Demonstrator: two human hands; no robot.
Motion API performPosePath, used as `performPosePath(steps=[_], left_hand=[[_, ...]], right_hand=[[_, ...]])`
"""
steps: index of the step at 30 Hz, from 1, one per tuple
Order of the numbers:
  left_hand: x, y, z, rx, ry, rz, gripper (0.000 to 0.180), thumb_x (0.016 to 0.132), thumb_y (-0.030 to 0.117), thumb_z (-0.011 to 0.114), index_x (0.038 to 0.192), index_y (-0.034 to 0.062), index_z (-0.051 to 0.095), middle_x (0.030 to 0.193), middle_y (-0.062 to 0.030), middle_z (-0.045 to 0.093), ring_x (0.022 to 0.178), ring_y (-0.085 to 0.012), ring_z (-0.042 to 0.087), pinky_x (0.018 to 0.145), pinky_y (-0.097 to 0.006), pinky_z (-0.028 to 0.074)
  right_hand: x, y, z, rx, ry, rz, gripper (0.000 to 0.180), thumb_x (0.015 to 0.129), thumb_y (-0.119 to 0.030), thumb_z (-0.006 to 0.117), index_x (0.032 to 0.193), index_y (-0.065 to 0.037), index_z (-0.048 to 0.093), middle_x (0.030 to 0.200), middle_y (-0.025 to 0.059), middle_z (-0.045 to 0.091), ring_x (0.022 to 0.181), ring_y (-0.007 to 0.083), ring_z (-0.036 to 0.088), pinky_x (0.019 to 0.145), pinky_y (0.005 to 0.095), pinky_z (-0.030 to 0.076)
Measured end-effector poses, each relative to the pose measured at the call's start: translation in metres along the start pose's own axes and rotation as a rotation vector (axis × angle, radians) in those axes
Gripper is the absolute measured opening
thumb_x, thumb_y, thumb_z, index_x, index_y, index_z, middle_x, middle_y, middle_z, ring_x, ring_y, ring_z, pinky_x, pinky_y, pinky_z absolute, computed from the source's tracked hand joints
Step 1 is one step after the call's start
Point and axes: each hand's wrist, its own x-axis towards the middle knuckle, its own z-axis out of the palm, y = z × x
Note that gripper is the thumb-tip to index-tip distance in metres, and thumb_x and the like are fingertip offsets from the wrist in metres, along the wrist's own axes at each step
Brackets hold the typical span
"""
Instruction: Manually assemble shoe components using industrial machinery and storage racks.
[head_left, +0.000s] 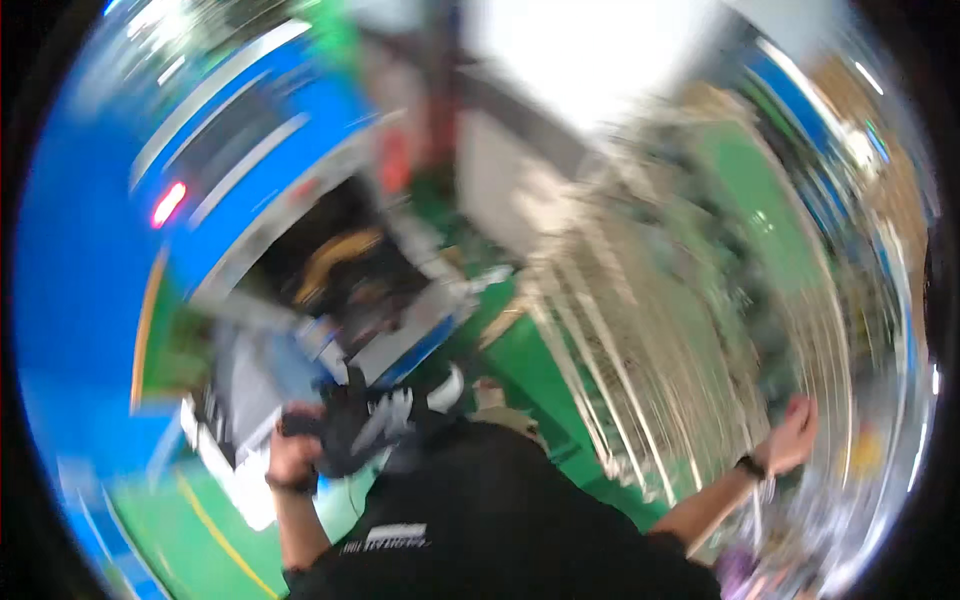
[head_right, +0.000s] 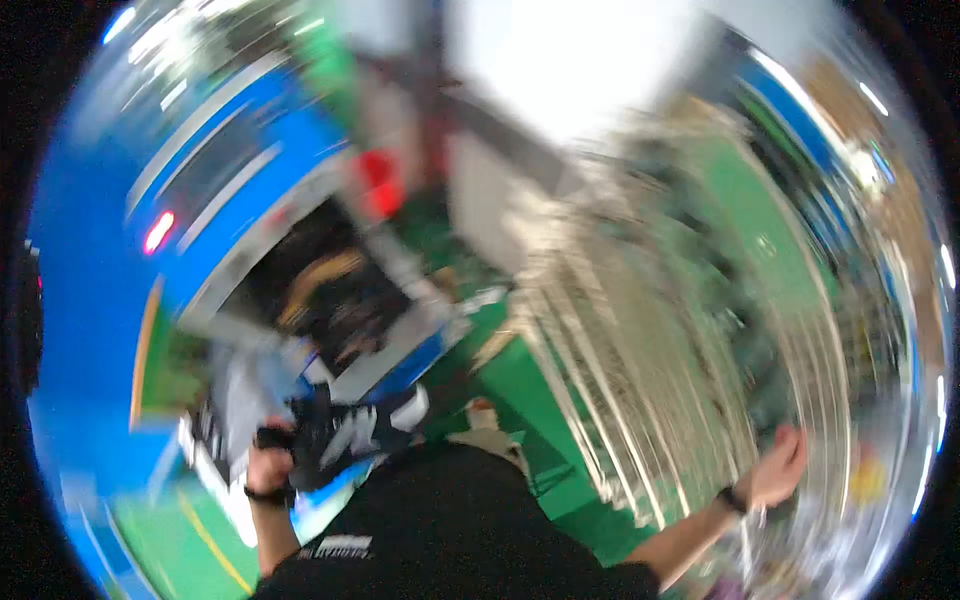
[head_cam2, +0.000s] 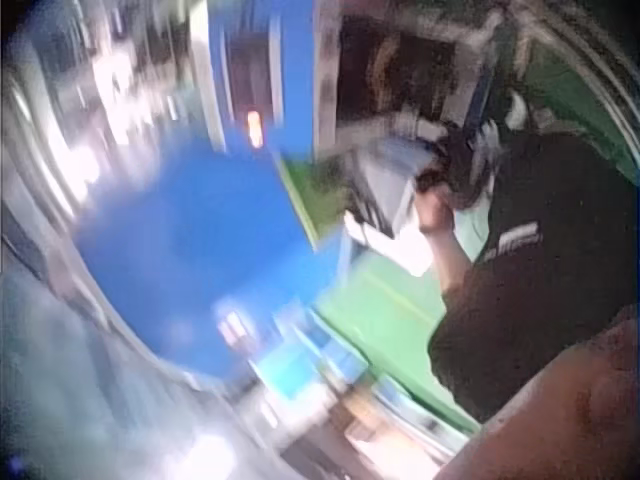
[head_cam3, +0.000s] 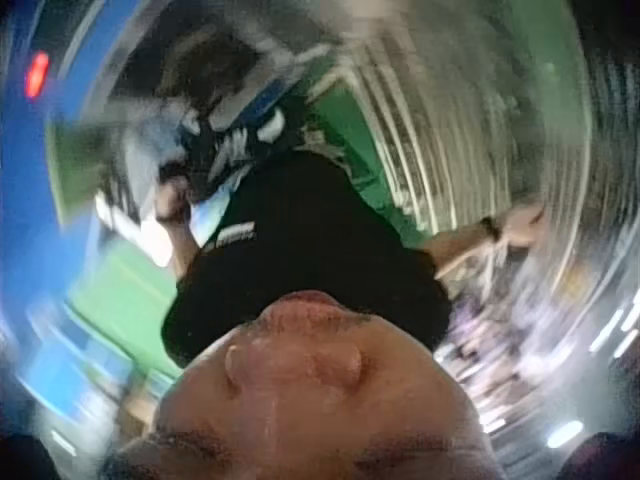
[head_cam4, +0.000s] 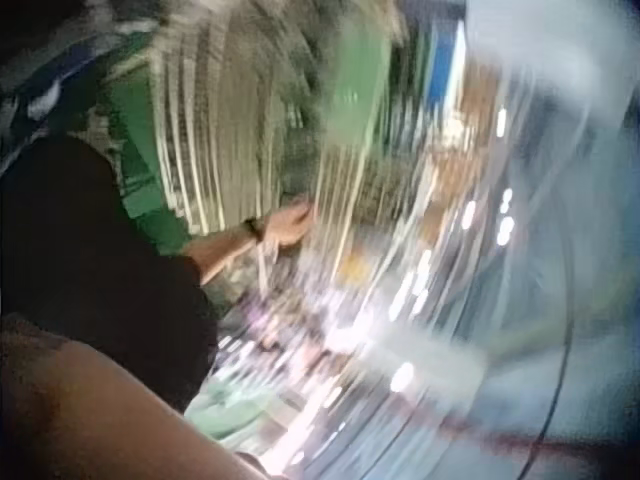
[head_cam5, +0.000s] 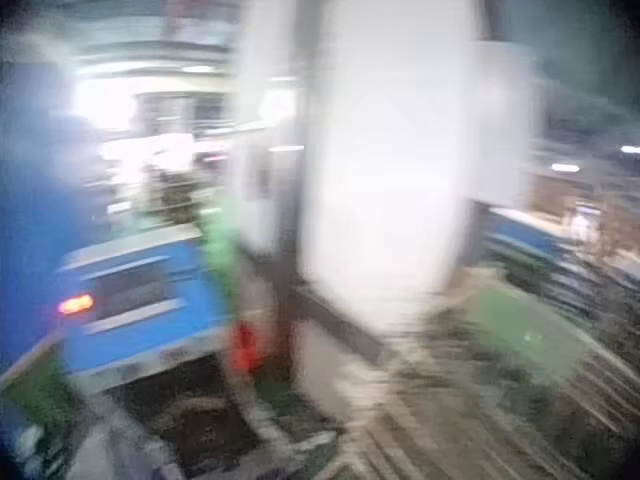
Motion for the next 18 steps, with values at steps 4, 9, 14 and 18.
performPosePath(steps=[4, 9, 14, 18], left_hand=[[-0.051, -0.067, -0.144, 0.143, 0.542, 0.118, 0.030, 0.065, 0.009, 0.073, 0.092, 0.0042, 0.060, 0.122, -0.0111, 0.059, 0.116, -0.0261, 0.055, 0.103, -0.041, 0.043], [-0.095, -0.184, -0.248, 1.082, 0.826, -0.381, 0.043, 0.073, 0.035, 0.083, 0.092, -0.0017, 0.071, 0.126, -0.0260, 0.060, 0.114, -0.0377, 0.059, 0.094, -0.045, 0.050], [-0.115, -0.212, -0.269, 0.932, 0.834, -0.601, 0.053, 0.076, 0.047, 0.079, 0.104, 0.0020, 0.074, 0.117, -0.0275, 0.066, 0.110, -0.0395, 0.063, 0.092, -0.048, 0.052], [-0.094, -0.137, -0.307, 0.918, 0.416, -0.842, 0.048, 0.081, 0.041, 0.078, 0.110, 0.0031, 0.071, 0.118, -0.0240, 0.068, 0.112, -0.0328, 0.066, 0.093, -0.044, 0.053]], right_hand=[[-0.158, -0.074, 0.119, 0.499, -0.736, -0.055, 0.029, 0.101, -0.011, 0.060, 0.124, 0.006, 0.064, 0.099, 0.0127, 0.073, 0.089, 0.0190, 0.069, 0.083, 0.0314, 0.056], [-0.366, -0.260, 0.170, 0.679, -1.426, -0.370, 0.025, 0.099, -0.006, 0.063, 0.120, 0.006, 0.067, 0.105, 0.0153, 0.075, 0.095, 0.0185, 0.071, 0.086, 0.0310, 0.055], [-0.502, -0.416, 0.159, 0.964, -1.153, -1.305, 0.031, 0.094, -0.001, 0.063, 0.125, 0.006, 0.065, 0.125, 0.0201, 0.067, 0.120, 0.0341, 0.063, 0.101, 0.0414, 0.049], [-0.605, -0.473, 0.180, 0.802, -0.797, -1.505, 0.058, 0.088, -0.021, 0.073, 0.138, 0.001, 0.056, 0.147, 0.0196, 0.053, 0.140, 0.0356, 0.046, 0.115, 0.0490, 0.033]])
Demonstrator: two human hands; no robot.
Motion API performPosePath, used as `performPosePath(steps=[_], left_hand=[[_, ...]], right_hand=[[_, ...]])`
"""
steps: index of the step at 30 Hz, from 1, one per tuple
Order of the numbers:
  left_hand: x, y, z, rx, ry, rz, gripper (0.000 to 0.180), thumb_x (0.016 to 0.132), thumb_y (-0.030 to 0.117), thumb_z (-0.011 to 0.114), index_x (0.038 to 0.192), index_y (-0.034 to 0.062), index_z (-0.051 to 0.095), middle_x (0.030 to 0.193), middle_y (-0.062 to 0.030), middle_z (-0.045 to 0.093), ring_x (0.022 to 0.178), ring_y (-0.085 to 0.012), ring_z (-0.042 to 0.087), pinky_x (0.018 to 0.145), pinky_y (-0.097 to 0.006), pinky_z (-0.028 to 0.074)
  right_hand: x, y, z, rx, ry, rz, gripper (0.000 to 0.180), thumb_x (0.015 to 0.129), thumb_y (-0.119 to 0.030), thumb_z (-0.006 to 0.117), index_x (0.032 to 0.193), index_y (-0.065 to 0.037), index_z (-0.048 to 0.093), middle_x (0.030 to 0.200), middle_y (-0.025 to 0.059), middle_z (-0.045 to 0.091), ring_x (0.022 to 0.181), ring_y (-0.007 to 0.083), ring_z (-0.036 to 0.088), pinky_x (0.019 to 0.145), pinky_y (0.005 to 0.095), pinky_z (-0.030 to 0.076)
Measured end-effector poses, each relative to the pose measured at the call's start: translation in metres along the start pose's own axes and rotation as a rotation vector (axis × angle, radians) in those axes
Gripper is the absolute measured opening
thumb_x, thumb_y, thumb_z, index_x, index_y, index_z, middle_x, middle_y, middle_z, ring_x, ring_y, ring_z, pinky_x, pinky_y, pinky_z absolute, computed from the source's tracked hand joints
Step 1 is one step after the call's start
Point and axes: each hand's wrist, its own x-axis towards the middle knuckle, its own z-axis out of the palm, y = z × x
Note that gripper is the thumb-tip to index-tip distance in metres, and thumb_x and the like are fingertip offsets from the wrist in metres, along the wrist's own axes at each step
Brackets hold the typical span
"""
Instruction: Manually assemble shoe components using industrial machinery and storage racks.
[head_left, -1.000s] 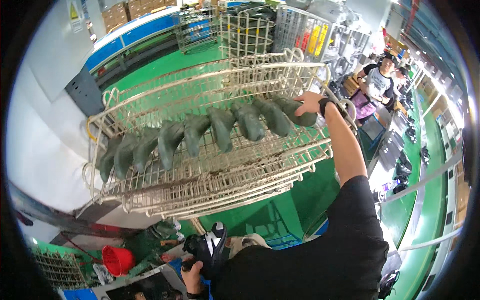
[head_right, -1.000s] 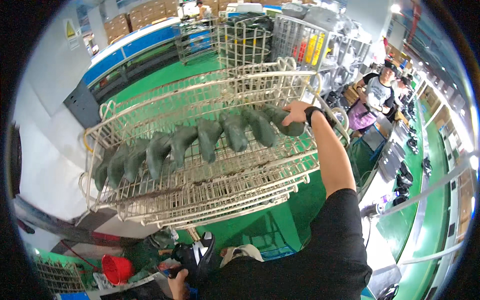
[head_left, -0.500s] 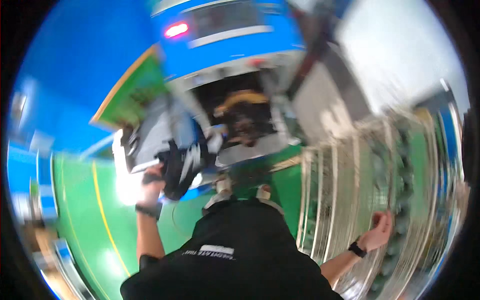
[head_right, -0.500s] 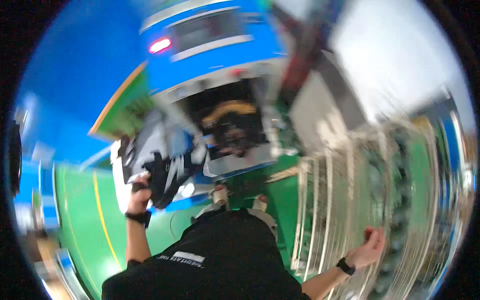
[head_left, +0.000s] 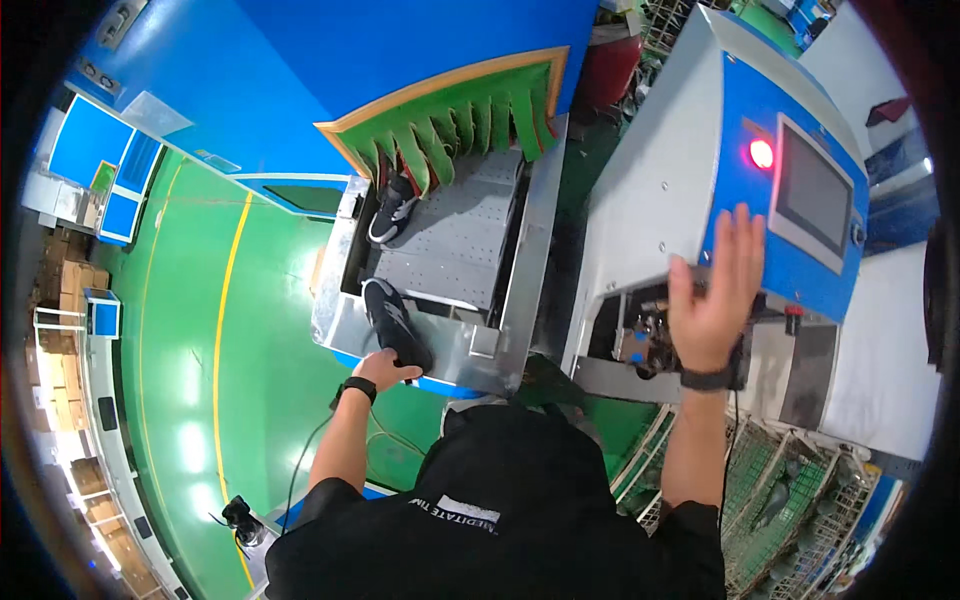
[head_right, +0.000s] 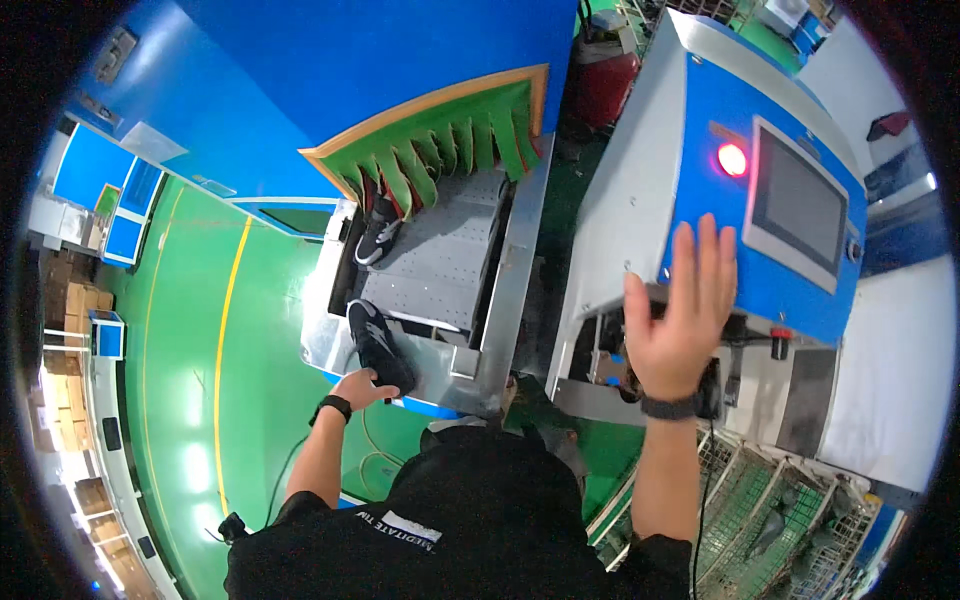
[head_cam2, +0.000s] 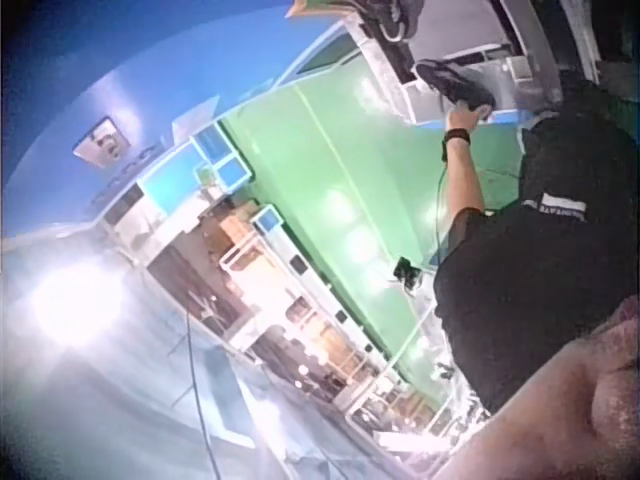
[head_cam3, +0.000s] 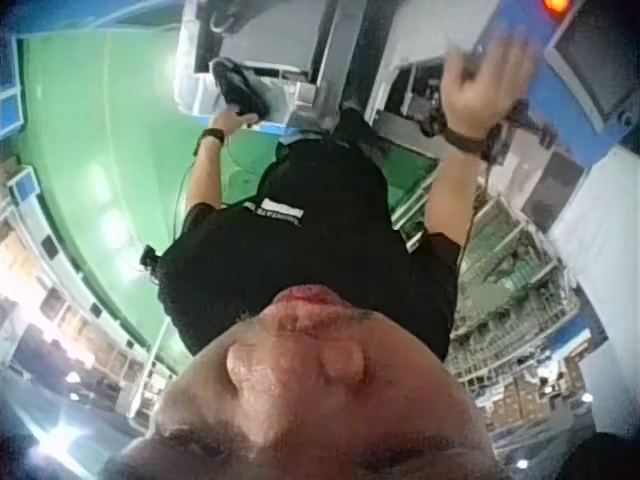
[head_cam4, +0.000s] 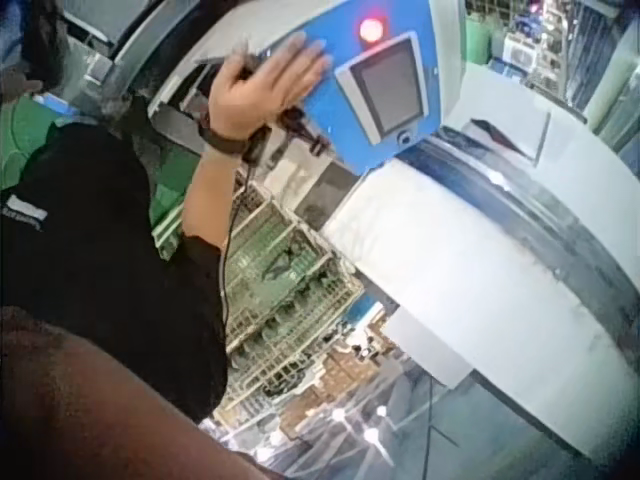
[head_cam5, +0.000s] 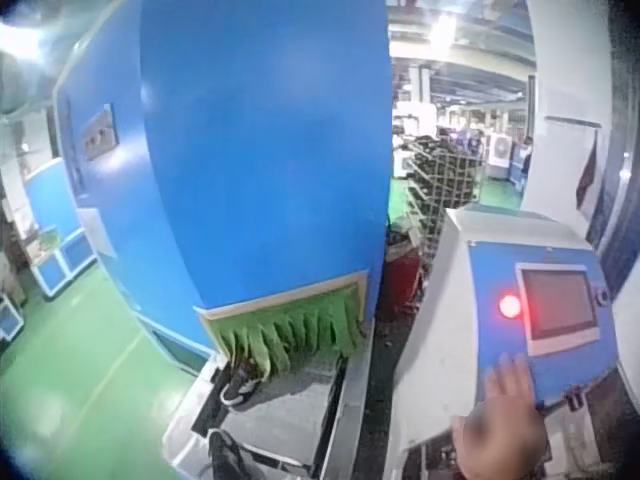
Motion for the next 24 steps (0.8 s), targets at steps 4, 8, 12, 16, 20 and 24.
performPosePath(steps=[4, 8, 12, 16, 20, 24], left_hand=[[0.088, 0.016, -0.098, -0.362, -0.007, 0.094, 0.042, 0.082, 0.021, 0.078, 0.119, 0.0052, 0.067, 0.117, -0.0201, 0.069, 0.111, -0.0284, 0.066, 0.097, -0.040, 0.051], [0.251, 0.006, -0.132, -0.524, 0.649, 0.345, 0.087, 0.073, 0.012, 0.083, 0.146, 0.0001, 0.037, 0.130, -0.0239, 0.063, 0.123, -0.0364, 0.060, 0.105, -0.039, 0.047], [0.357, 0.024, -0.121, -0.611, 0.746, -0.172, 0.098, 0.064, 0.028, 0.089, 0.147, 0.0092, 0.041, 0.135, -0.0157, 0.061, 0.127, -0.0338, 0.056, 0.108, -0.041, 0.044], [0.318, 0.117, -0.126, -0.830, 0.623, -0.265, 0.073, 0.062, 0.036, 0.089, 0.124, 0.0087, 0.063, 0.123, -0.0112, 0.068, 0.116, -0.0307, 0.062, 0.101, -0.039, 0.046], [0.242, 0.112, -0.046, -1.661, 0.188, 0.217, 0.059, 0.076, 0.029, 0.084, 0.123, 0.0006, 0.064, 0.116, -0.0065, 0.070, 0.101, -0.0220, 0.067, 0.089, -0.036, 0.052], [0.053, 0.171, -0.047, -1.871, -0.115, 0.596, 0.070, 0.078, 0.027, 0.083, 0.136, -0.0006, 0.055, 0.127, -0.0067, 0.065, 0.114, -0.0190, 0.061, 0.096, -0.035, 0.050]], right_hand=[[-0.010, 0.010, 0.060, -0.258, 0.223, 0.020, 0.051, 0.091, -0.031, 0.071, 0.132, -0.002, 0.059, 0.144, 0.0173, 0.057, 0.134, 0.0327, 0.052, 0.112, 0.0475, 0.033], [-0.008, 0.009, 0.061, -0.278, 0.274, -0.068, 0.049, 0.095, -0.025, 0.065, 0.134, 0.001, 0.054, 0.137, 0.0219, 0.058, 0.128, 0.0387, 0.055, 0.111, 0.0487, 0.035], [-0.015, 0.011, 0.065, -0.261, 0.218, -0.106, 0.052, 0.096, -0.022, 0.061, 0.139, 0.004, 0.045, 0.143, 0.0278, 0.049, 0.131, 0.0435, 0.047, 0.111, 0.0555, 0.035], [-0.023, 0.010, 0.058, -0.296, 0.213, -0.095, 0.053, 0.096, -0.022, 0.061, 0.139, 0.004, 0.044, 0.140, 0.0293, 0.049, 0.132, 0.0450, 0.046, 0.110, 0.0573, 0.034], [-0.012, -0.002, 0.059, -0.253, 0.156, -0.057, 0.063, 0.090, -0.020, 0.068, 0.142, 0.004, 0.042, 0.140, 0.0280, 0.050, 0.133, 0.0451, 0.046, 0.113, 0.0592, 0.030], [-0.043, -0.024, 0.021, 0.212, -0.014, -0.035, 0.075, 0.084, -0.024, 0.074, 0.144, 0.002, 0.039, 0.147, 0.0260, 0.045, 0.139, 0.0442, 0.042, 0.119, 0.0573, 0.022]])
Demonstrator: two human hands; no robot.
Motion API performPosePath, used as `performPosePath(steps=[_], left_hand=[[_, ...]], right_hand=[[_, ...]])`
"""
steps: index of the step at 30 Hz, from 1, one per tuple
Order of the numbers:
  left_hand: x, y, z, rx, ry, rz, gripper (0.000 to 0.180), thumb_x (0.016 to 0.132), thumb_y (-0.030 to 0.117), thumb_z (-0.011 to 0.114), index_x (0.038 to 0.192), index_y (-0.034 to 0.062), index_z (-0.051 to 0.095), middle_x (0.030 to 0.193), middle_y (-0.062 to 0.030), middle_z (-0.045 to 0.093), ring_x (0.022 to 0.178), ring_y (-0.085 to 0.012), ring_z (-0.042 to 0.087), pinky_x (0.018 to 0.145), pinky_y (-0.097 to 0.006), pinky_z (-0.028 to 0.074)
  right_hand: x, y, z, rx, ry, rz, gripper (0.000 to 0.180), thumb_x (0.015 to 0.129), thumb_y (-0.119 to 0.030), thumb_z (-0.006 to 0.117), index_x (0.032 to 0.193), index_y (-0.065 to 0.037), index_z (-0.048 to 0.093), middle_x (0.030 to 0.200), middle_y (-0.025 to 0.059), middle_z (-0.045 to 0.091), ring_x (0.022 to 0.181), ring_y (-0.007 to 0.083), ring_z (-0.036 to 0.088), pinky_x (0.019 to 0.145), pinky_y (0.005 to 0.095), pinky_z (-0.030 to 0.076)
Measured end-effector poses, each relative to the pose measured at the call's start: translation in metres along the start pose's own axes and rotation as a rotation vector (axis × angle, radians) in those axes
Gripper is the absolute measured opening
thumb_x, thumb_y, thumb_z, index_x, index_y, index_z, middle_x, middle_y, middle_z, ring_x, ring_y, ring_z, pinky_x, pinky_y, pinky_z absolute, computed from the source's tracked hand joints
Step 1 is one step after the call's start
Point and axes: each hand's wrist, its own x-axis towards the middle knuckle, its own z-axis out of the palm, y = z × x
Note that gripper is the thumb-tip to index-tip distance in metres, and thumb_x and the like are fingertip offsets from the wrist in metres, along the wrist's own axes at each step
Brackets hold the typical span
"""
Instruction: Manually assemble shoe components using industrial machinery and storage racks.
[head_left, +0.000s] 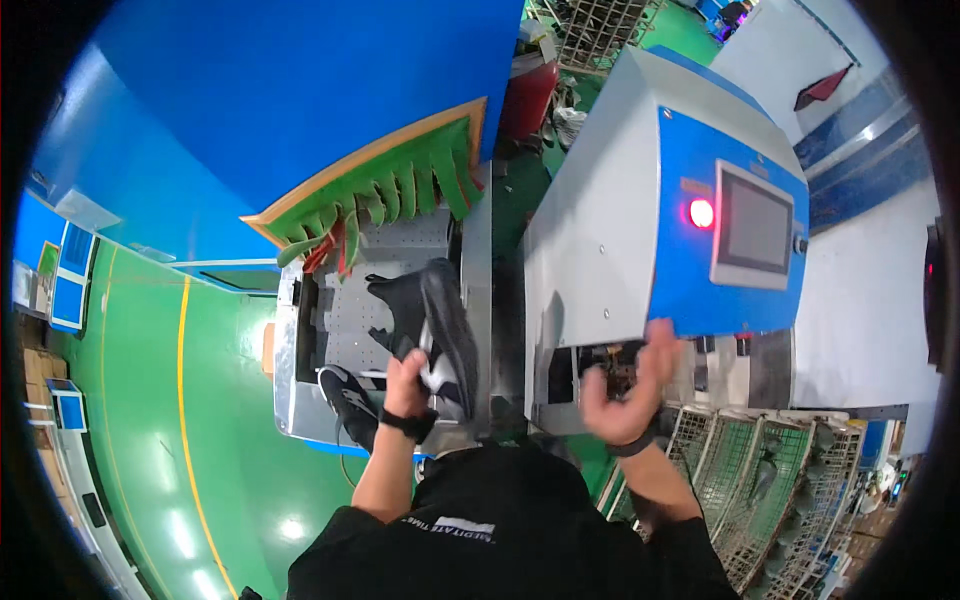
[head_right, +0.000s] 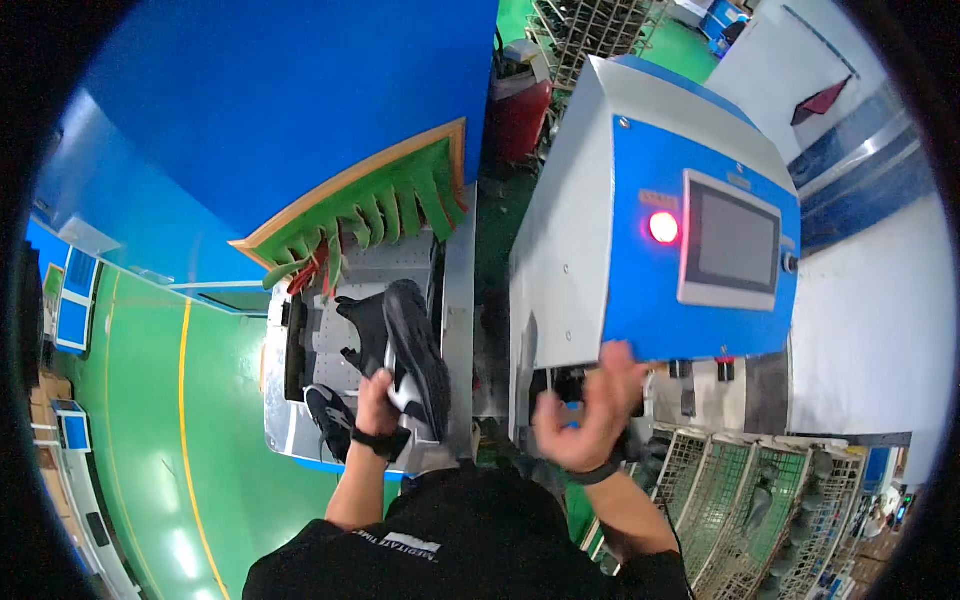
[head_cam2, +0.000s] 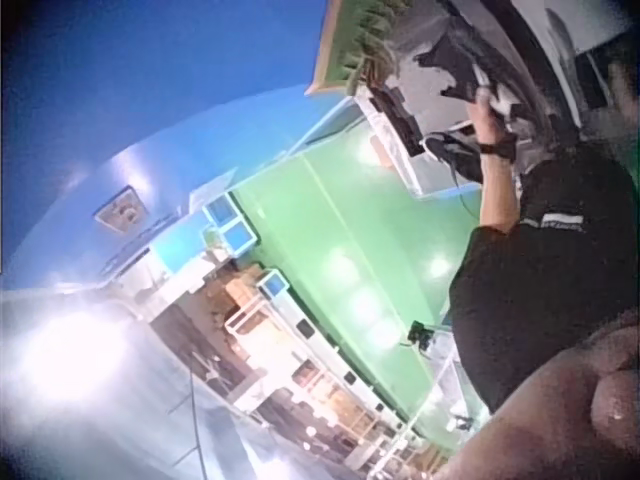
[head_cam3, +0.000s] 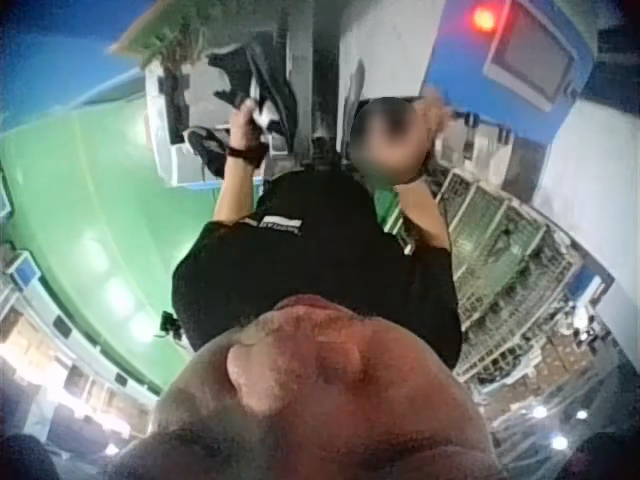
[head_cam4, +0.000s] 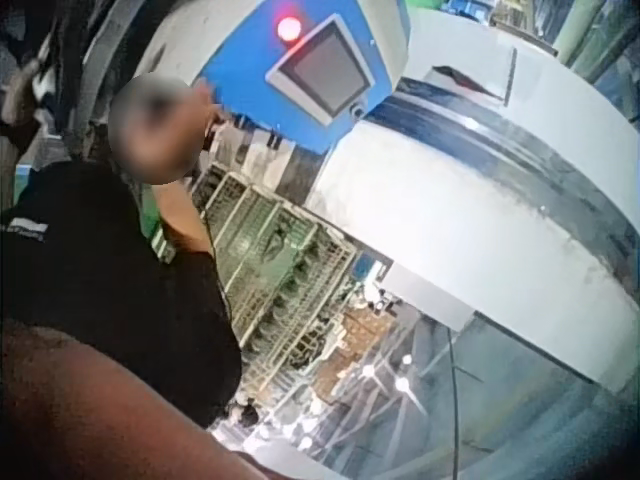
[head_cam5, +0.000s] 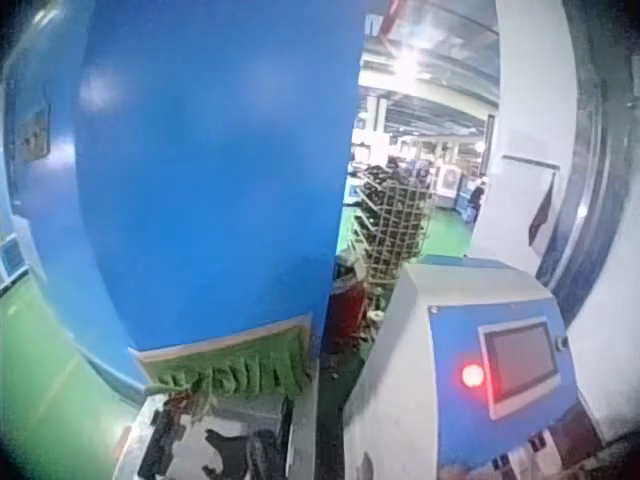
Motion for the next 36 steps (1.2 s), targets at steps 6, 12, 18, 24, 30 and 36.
performPosePath(steps=[6, 12, 18, 24, 30, 36], left_hand=[[-0.114, 0.002, 0.099, 0.299, -0.472, -0.093, 0.102, 0.064, 0.010, 0.094, 0.149, -0.0028, 0.039, 0.141, -0.0090, 0.056, 0.130, -0.0202, 0.052, 0.113, -0.037, 0.039], [-0.131, -0.018, 0.146, 0.680, -0.617, -0.362, 0.085, 0.071, 0.003, 0.092, 0.143, -0.0020, 0.047, 0.130, -0.0079, 0.062, 0.118, -0.0165, 0.059, 0.103, -0.033, 0.048], [-0.145, -0.145, 0.154, 0.610, -0.759, -0.492, 0.010, 0.091, 0.009, 0.074, 0.097, 0.0005, 0.072, 0.094, -0.0030, 0.073, 0.088, -0.0096, 0.065, 0.079, -0.029, 0.053], [-0.167, -0.102, 0.205, 0.819, -1.050, -0.450, 0.027, 0.095, 0.023, 0.072, 0.078, 0.0027, 0.065, 0.069, 0.0040, 0.049, 0.068, -0.0075, 0.044, 0.061, -0.029, 0.038], [-0.157, -0.144, 0.178, 0.952, -0.501, -0.531, 0.025, 0.093, 0.026, 0.071, 0.092, 0.0012, 0.073, 0.069, 0.0040, 0.060, 0.065, -0.0065, 0.052, 0.061, -0.027, 0.043], [-0.135, -0.190, 0.171, 0.825, -0.160, -0.536, 0.020, 0.094, 0.022, 0.069, 0.090, 0.0026, 0.074, 0.072, 0.0031, 0.061, 0.066, -0.0062, 0.052, 0.061, -0.026, 0.041]], right_hand=[[-0.067, -0.025, 0.004, 1.484, -0.471, 0.704, 0.118, 0.068, -0.014, 0.092, 0.160, -0.004, 0.017, 0.155, 0.0106, 0.040, 0.140, 0.0235, 0.040, 0.119, 0.0440, 0.031], [-0.088, 0.032, -0.068, 1.700, -0.667, 1.112, 0.072, 0.086, -0.010, 0.072, 0.151, -0.003, 0.040, 0.130, 0.0075, 0.062, 0.112, 0.0169, 0.061, 0.097, 0.0320, 0.050], [-0.219, 0.053, -0.129, 1.593, -0.470, 1.793, 0.040, 0.094, -0.027, 0.061, 0.120, 0.003, 0.065, 0.102, 0.0217, 0.072, 0.088, 0.0326, 0.073, 0.082, 0.0389, 0.060], [-0.245, 0.100, -0.163, 1.745, 0.111, 1.677, 0.055, 0.084, -0.014, 0.066, 0.136, 0.000, 0.055, 0.111, 0.0184, 0.071, 0.096, 0.0299, 0.071, 0.086, 0.0368, 0.059], [-0.192, 0.143, -0.148, 0.832, -0.278, 1.054, 0.096, 0.074, -0.003, 0.081, 0.158, -0.007, 0.034, 0.133, 0.0078, 0.062, 0.110, 0.0099, 0.060, 0.095, 0.0259, 0.049], [-0.155, 0.145, -0.098, 0.071, -0.594, 0.753, 0.097, 0.070, -0.026, 0.081, 0.156, -0.030, 0.038, 0.126, 0.0238, 0.059, 0.100, 0.0380, 0.067, 0.088, 0.0419, 0.054]])
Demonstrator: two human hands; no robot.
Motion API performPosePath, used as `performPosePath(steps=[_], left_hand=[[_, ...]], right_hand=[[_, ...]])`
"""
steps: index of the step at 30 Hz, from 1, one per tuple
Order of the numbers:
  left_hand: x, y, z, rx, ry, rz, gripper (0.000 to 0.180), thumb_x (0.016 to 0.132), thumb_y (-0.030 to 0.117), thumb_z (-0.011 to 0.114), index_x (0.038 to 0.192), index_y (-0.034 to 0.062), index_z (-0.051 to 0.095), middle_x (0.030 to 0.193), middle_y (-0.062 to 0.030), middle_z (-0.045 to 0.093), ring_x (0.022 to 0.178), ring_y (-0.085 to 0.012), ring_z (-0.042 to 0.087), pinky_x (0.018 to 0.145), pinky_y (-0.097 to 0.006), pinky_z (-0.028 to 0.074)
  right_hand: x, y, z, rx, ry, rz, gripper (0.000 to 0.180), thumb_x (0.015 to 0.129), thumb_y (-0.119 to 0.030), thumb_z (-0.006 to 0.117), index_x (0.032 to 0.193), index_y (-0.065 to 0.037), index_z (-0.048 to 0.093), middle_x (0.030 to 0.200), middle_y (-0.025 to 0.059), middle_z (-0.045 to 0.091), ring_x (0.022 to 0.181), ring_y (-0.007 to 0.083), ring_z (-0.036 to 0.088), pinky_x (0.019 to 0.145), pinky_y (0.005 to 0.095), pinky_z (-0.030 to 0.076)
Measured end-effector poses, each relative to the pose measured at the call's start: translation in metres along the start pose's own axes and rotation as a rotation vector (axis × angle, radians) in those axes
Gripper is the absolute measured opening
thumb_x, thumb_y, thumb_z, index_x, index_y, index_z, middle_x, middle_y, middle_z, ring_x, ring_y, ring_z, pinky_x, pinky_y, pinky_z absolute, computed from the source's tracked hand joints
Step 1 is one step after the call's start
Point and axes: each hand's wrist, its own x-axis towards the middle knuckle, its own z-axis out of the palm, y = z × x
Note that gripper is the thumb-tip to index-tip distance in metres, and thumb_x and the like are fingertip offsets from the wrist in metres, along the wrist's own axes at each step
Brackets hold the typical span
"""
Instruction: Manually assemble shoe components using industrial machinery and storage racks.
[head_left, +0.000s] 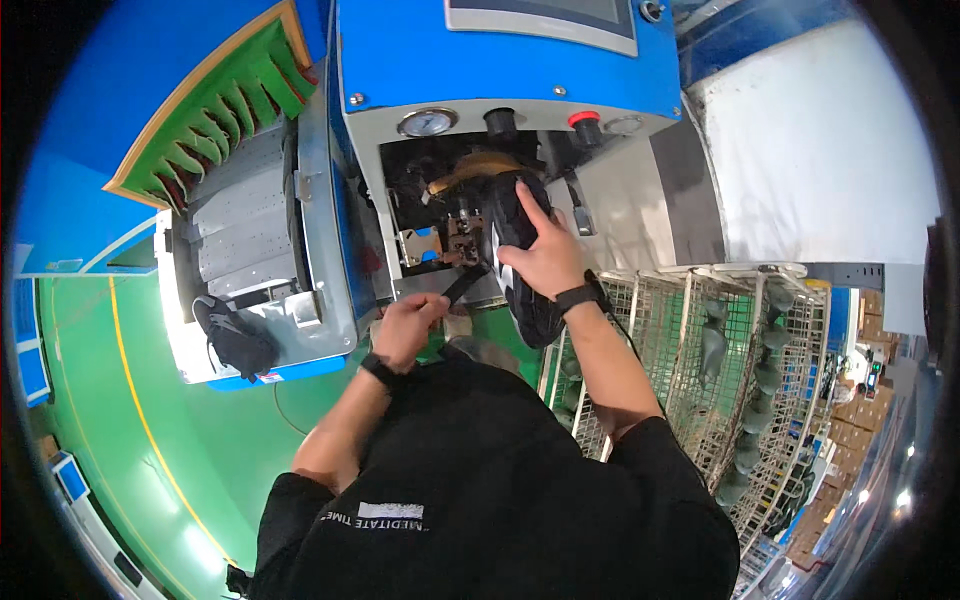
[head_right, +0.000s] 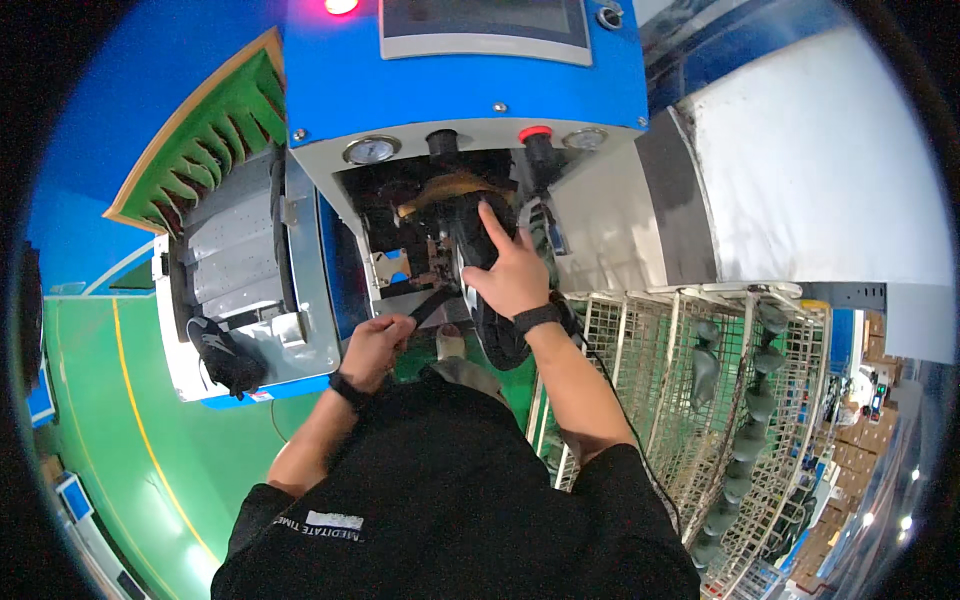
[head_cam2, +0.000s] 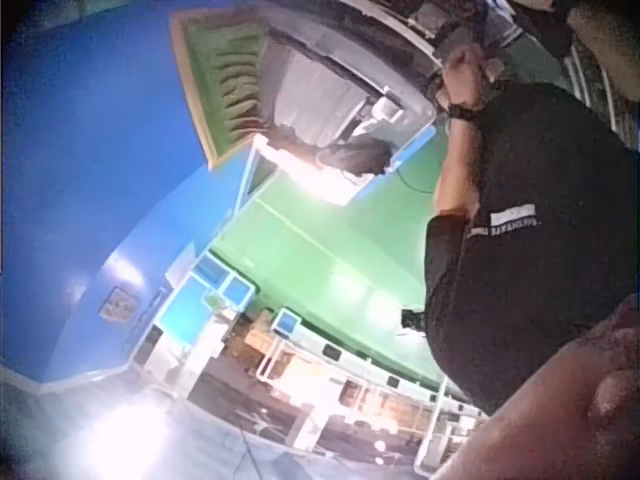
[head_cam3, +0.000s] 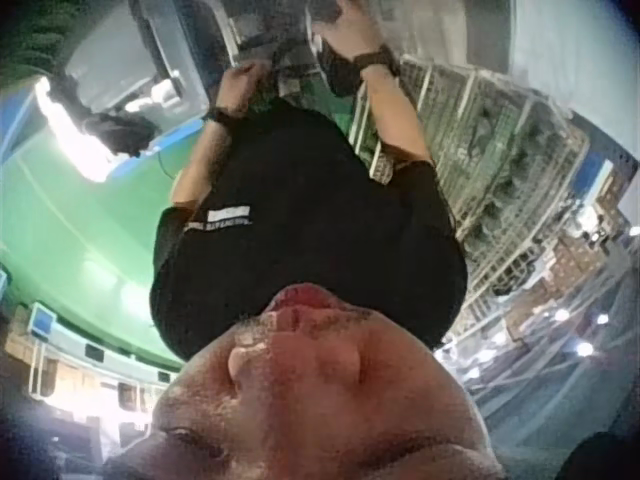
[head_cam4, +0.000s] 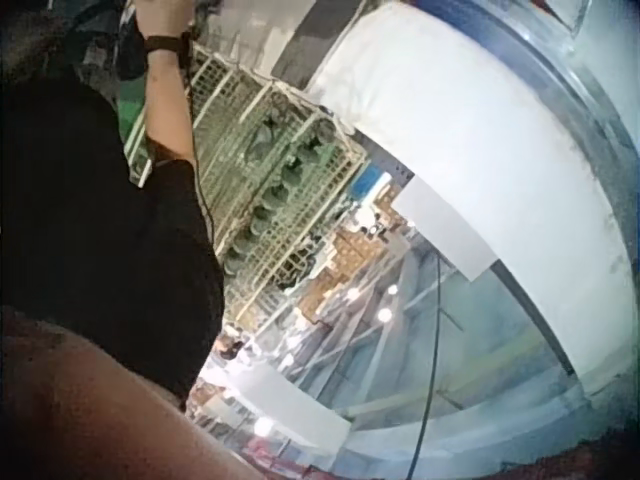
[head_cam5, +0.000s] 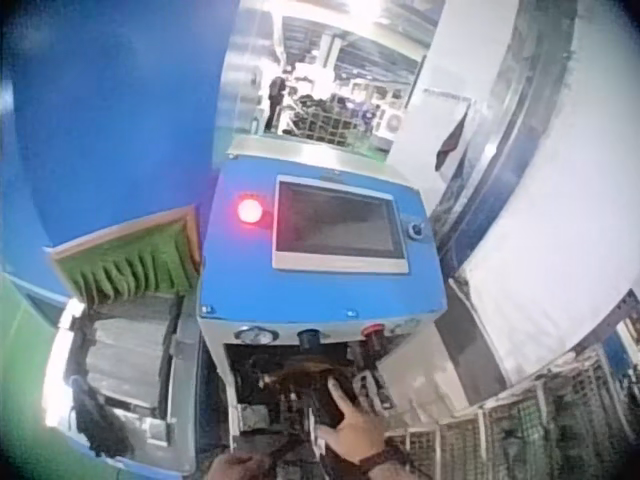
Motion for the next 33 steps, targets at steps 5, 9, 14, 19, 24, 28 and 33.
performPosePath(steps=[5, 9, 14, 19, 24, 28, 33], left_hand=[[0.023, -0.018, -0.006, -0.189, -0.008, -0.050, 0.015, 0.095, 0.017, 0.067, 0.092, 0.0035, 0.072, 0.076, 0.0036, 0.061, 0.069, -0.0079, 0.053, 0.062, -0.025, 0.042], [0.037, -0.029, -0.012, -0.282, 0.029, -0.086, 0.015, 0.095, 0.024, 0.069, 0.095, 0.0098, 0.072, 0.075, 0.0050, 0.059, 0.059, -0.0072, 0.050, 0.050, -0.024, 0.035], [0.037, -0.014, -0.025, -0.214, -0.023, -0.054, 0.020, 0.098, 0.027, 0.066, 0.098, 0.0073, 0.071, 0.077, 0.0032, 0.062, 0.065, -0.0073, 0.053, 0.057, -0.026, 0.040], [0.048, -0.035, -0.035, 0.023, 0.010, 0.023, 0.027, 0.098, 0.029, 0.063, 0.097, 0.0028, 0.070, 0.076, 0.0008, 0.063, 0.069, -0.0099, 0.055, 0.062, -0.028, 0.043], [0.030, -0.015, -0.034, 0.208, -0.020, 0.092, 0.030, 0.096, 0.030, 0.061, 0.097, 0.0011, 0.071, 0.076, -0.0036, 0.066, 0.068, -0.0116, 0.058, 0.064, -0.029, 0.046], [0.022, 0.008, -0.022, 0.072, -0.180, 0.122, 0.035, 0.098, 0.034, 0.059, 0.108, 0.0018, 0.068, 0.081, -0.0058, 0.068, 0.064, -0.0112, 0.058, 0.058, -0.029, 0.046], [0.010, 0.021, -0.012, -0.145, -0.610, -0.144, 0.057, 0.098, 0.059, 0.057, 0.115, 0.0052, 0.060, 0.086, -0.0085, 0.070, 0.058, -0.0118, 0.059, 0.055, -0.026, 0.051]], right_hand=[[0.011, -0.031, 0.025, -0.263, -0.170, 0.159, 0.101, 0.075, -0.033, 0.074, 0.160, -0.040, 0.019, 0.120, 0.0272, 0.051, 0.097, 0.0510, 0.063, 0.083, 0.0558, 0.054], [0.030, -0.011, 0.038, -0.310, -0.028, -0.049, 0.098, 0.080, -0.035, 0.074, 0.161, -0.033, 0.018, 0.124, 0.0345, 0.049, 0.088, 0.0526, 0.064, 0.075, 0.0563, 0.055], [0.034, -0.021, 0.050, -0.350, 0.023, 0.032, 0.101, 0.081, -0.039, 0.077, 0.162, -0.031, 0.017, 0.143, 0.0429, 0.037, 0.104, 0.0546, 0.064, 0.083, 0.0547, 0.057], [0.024, -0.013, 0.061, -0.358, 0.170, -0.017, 0.098, 0.083, -0.040, 0.077, 0.162, -0.034, 0.019, 0.142, 0.0412, 0.038, 0.101, 0.0543, 0.065, 0.082, 0.0533, 0.057], [0.007, -0.022, 0.059, -0.261, 0.356, -0.065, 0.096, 0.079, -0.035, 0.081, 0.160, -0.026, 0.030, 0.127, 0.0325, 0.049, 0.091, 0.0503, 0.063, 0.075, 0.0536, 0.054], [-0.031, -0.019, 0.059, -0.198, 0.495, -0.135, 0.092, 0.078, -0.032, 0.082, 0.157, -0.020, 0.036, 0.126, 0.0323, 0.049, 0.107, 0.0539, 0.056, 0.082, 0.0548, 0.052], [-0.120, -0.017, 0.059, -0.229, 0.465, -0.205, 0.083, 0.077, -0.027, 0.084, 0.150, -0.013, 0.046, 0.123, 0.0350, 0.048, 0.102, 0.0561, 0.056, 0.079, 0.0553, 0.052]])
